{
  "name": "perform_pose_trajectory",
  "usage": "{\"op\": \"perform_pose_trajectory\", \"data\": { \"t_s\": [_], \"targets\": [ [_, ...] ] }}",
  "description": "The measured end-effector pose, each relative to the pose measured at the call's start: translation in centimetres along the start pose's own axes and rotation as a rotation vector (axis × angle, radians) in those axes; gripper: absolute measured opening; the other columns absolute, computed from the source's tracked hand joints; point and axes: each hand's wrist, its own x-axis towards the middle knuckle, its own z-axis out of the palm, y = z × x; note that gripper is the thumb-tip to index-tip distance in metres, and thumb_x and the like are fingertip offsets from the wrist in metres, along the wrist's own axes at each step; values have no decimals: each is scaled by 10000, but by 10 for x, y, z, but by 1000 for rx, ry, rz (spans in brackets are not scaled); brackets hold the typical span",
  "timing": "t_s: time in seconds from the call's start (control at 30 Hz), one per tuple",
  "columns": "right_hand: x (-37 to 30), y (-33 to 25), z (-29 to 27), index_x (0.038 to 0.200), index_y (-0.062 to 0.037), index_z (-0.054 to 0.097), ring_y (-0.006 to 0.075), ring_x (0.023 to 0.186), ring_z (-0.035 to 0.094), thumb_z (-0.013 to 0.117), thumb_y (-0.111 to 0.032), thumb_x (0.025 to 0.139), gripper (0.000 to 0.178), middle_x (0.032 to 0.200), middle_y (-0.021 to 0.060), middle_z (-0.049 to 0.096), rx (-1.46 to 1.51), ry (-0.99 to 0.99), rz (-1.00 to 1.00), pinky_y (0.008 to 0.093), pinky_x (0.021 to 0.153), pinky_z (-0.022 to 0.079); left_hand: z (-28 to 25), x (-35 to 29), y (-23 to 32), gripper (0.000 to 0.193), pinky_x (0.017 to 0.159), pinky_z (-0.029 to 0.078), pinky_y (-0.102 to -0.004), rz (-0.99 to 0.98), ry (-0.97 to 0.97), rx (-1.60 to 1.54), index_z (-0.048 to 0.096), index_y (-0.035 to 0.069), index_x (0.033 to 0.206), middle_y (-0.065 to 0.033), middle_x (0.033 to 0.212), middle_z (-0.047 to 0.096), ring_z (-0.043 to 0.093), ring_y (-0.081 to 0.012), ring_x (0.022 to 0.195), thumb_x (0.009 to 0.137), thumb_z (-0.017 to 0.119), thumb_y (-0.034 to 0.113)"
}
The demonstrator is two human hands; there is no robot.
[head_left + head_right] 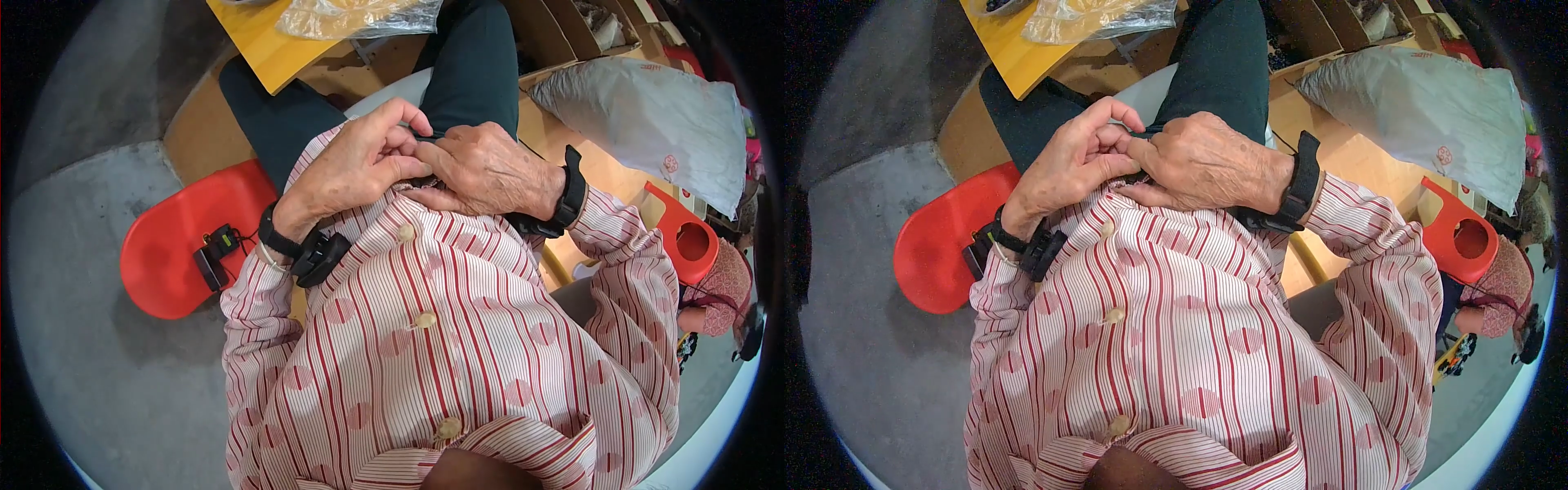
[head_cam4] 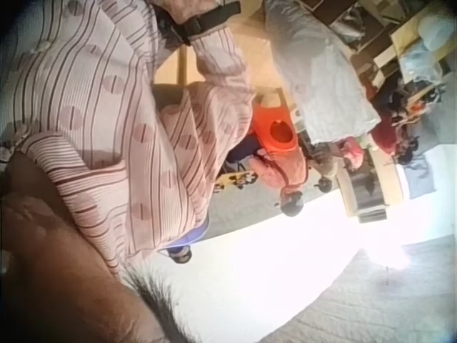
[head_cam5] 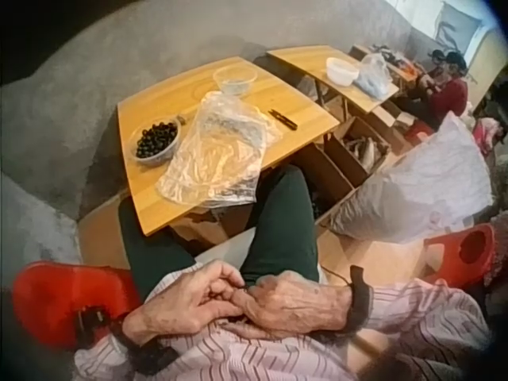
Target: The person assembles plastic components by picking up black plastic pieces and small pins from the table and inserting the pins into the black pieces by hand.
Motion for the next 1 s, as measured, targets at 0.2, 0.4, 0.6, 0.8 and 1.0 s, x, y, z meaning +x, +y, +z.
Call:
{"op": "perform_pose_trajectory", "data": {
  "t_s": [0.2, 0.4, 0.6, 0.8, 1.0],
  "targets": [
    [-1, 1, 1, 869, 11, 551, 273, 536, 596, 570, -436, 862, 448, 555, 136, 550, -30, 0, -20, 366, 490, 491, -2, 2, -3, 312, 738, 470, -219, -10, -9, -34, 427, 2, 1116, -85, 889, 623, 582, -95, 826, 839, 568, -27],
    [1, 0, 4, 834, 18, 543, 291, 536, 596, 573, -423, 854, 443, 549, 139, 547, -19, 2, -6, 379, 493, 491, 1, 2, -7, 300, 647, 437, -211, -1, 22, -121, 447, -6, 1074, -56, 783, 624, 554, -78, 722, 823, 613, -8],
    [6, 3, 5, 796, 9, 550, 307, 541, 593, 576, -391, 844, 404, 539, 147, 538, -17, 36, -33, 387, 508, 488, 0, 2, -8, 313, 644, 434, -208, -40, 53, -191, 464, -11, 1098, -50, 786, 623, 547, -76, 703, 827, 620, 16],
    [3, 5, 6, 816, 7, 558, 287, 567, 560, 601, -351, 834, 360, 590, 129, 523, 44, 51, -46, 380, 525, 469, -2, 1, -7, 403, 712, 468, -197, -62, 5, -21, 490, -14, 1192, -47, 917, 613, 569, -72, 810, 846, 655, 109],
    [2, 5, 6, 801, 2, 546, 286, 555, 552, 572, -377, 859, 384, 589, 143, 512, 89, -11, -30, 379, 522, 457, -4, -15, -9, 592, 692, 465, -265, 254, 56, 320, 562, 23, 1154, -58, 868, 584, 555, -142, 770, 678, 800, 282]
  ]
}}
